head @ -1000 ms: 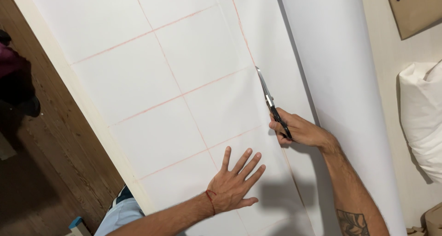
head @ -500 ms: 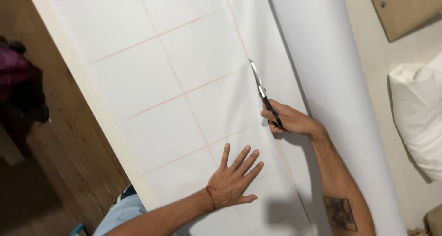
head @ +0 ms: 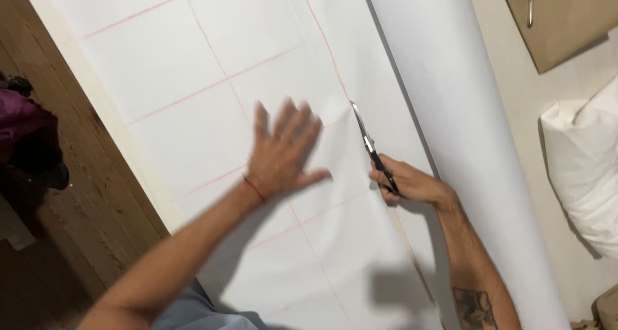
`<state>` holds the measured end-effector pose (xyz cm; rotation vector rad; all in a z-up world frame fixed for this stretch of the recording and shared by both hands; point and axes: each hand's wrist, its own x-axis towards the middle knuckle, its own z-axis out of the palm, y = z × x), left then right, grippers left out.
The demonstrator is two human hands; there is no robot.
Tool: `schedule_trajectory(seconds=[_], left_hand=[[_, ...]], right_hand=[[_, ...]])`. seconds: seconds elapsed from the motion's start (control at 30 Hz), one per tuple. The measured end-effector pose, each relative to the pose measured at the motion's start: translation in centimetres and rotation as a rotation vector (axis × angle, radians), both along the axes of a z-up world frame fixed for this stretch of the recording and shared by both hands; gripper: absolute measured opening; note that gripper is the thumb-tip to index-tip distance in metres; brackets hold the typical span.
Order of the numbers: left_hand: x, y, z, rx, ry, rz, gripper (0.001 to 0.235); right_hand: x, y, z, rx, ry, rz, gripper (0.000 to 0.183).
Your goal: Cutting a large sheet of white material along pre-marked red lines using scissors and a ruler
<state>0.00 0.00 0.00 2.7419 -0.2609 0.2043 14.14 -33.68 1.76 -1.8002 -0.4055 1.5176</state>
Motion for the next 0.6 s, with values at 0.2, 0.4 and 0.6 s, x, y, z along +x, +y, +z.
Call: schedule_trajectory(seconds=[0.2, 0.4, 0.6], left_hand=[[3.7, 6.0, 0.4, 0.047, 0.179, 0.038, 0.129], [3.7, 6.0, 0.5, 0.037, 0.29, 0.063, 0.134], [3.8, 6.0, 0.4, 0.04, 0.289, 0.056, 0.135]], right_hand=[[1.0, 1.6, 0.3, -0.054, -0.001, 0.038, 0.051], [2.0, 2.2, -0.1, -0.067, 0.01, 0.049, 0.051], [3.0, 2.5, -0.8, -0.062, 0.008, 0.058, 0.048]])
